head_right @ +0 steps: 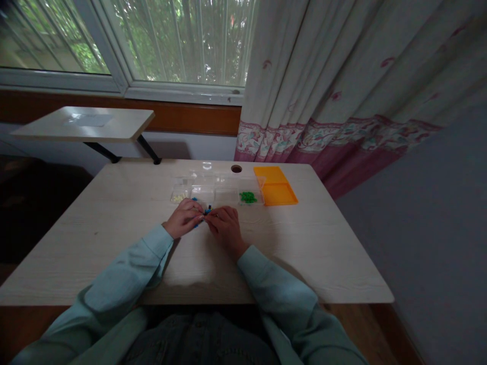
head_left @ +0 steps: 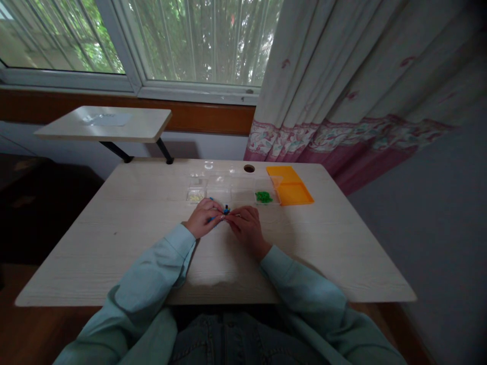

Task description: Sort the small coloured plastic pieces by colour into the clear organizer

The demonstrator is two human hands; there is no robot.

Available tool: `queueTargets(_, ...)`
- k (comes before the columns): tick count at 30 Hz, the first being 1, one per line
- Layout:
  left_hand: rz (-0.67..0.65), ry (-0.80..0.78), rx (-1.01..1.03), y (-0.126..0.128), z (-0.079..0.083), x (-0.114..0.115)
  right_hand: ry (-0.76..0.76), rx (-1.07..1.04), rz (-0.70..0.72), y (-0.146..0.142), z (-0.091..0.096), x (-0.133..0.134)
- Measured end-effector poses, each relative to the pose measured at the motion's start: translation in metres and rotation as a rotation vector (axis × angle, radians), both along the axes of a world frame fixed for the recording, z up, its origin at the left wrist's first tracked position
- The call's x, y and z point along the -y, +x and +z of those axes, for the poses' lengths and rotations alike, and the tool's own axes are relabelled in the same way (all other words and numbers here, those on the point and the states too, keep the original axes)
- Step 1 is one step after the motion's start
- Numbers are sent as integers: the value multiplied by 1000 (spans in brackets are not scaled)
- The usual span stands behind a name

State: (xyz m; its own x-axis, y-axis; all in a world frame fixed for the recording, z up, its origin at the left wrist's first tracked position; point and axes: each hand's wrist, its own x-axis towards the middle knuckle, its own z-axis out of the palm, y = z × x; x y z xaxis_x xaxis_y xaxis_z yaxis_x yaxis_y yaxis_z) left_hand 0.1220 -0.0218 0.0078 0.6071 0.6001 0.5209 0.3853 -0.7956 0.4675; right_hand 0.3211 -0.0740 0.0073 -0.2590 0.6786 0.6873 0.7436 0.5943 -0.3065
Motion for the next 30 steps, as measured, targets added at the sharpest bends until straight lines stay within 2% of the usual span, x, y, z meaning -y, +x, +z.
queueTargets(4,-5,-2,16,0,2,0,-2,4,7,1,-2,-1)
queueTargets(7,56,21,30,-6,2,-3,-26,-2,6,1,-2,-1)
queueTargets(13,358,101,79,-24,-5,-20,-99,11,11,0,-5,-1)
queueTargets(18,533,105,20,-20,-8,-27,-195,90,50,-5,-11,-1)
queueTargets(24,610,88,-21,-11,-10,-29,-252,146,70,-12,-13,0)
queueTargets(30,608,81,-41,-12,-11,-28,-251,161,68,-13,-12,0)
